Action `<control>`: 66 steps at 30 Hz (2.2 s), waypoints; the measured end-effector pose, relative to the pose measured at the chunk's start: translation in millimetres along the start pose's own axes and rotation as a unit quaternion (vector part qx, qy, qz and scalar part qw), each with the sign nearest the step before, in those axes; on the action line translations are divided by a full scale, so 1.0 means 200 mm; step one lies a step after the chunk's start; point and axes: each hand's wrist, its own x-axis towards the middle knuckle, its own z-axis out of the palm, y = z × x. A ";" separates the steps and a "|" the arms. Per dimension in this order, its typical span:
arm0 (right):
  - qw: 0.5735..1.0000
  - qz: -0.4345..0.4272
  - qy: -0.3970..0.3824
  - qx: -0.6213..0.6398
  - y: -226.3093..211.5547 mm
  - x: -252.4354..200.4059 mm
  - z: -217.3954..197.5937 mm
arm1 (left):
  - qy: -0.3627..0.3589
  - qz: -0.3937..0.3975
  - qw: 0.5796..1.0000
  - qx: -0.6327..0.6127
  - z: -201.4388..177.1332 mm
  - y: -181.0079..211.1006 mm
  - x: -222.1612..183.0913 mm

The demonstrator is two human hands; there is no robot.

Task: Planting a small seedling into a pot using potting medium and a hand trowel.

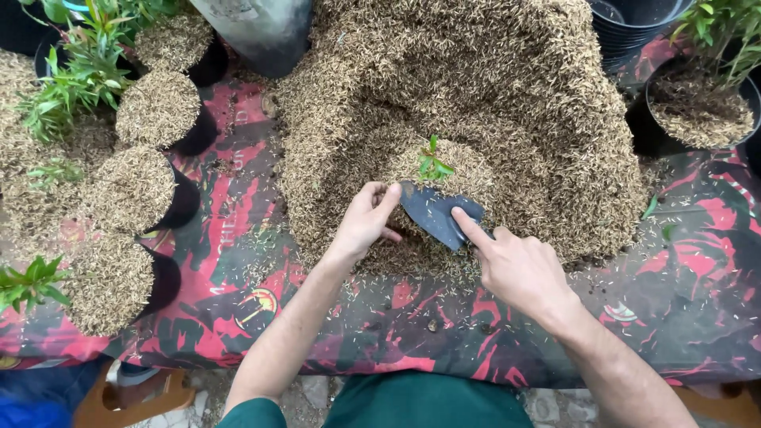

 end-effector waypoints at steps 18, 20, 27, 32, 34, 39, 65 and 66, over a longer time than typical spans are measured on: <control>0.998 -0.025 -0.057 -0.028 -0.02 0.08 -0.07 | -0.017 0.021 0.961 0.275 -0.01 0.05 0.16; 0.997 -0.030 -0.057 -0.032 -0.01 0.09 -0.05 | -0.014 0.023 0.960 0.279 0.00 0.09 0.14; 0.999 -0.013 -0.029 0.017 0.00 0.04 -0.07 | -0.029 0.011 0.983 0.179 -0.02 0.18 0.05; 0.999 -0.011 -0.027 0.033 -0.01 -0.14 0.03 | -0.016 0.039 0.987 0.155 -0.06 0.02 0.28; 0.999 -0.013 -0.030 0.036 0.01 -0.17 0.10 | -0.016 0.065 0.982 0.178 -0.05 0.05 0.29; 1.000 0.015 0.024 0.010 0.06 -0.19 0.24 | -0.018 -0.096 0.959 0.266 0.03 0.27 0.01; 0.998 -0.026 -0.051 -0.040 0.00 0.03 -0.04 | 0.006 0.038 0.992 0.120 0.00 0.03 0.07; 0.997 -0.032 -0.056 -0.048 0.01 0.04 -0.03 | 0.003 0.043 0.991 0.127 0.00 0.01 0.08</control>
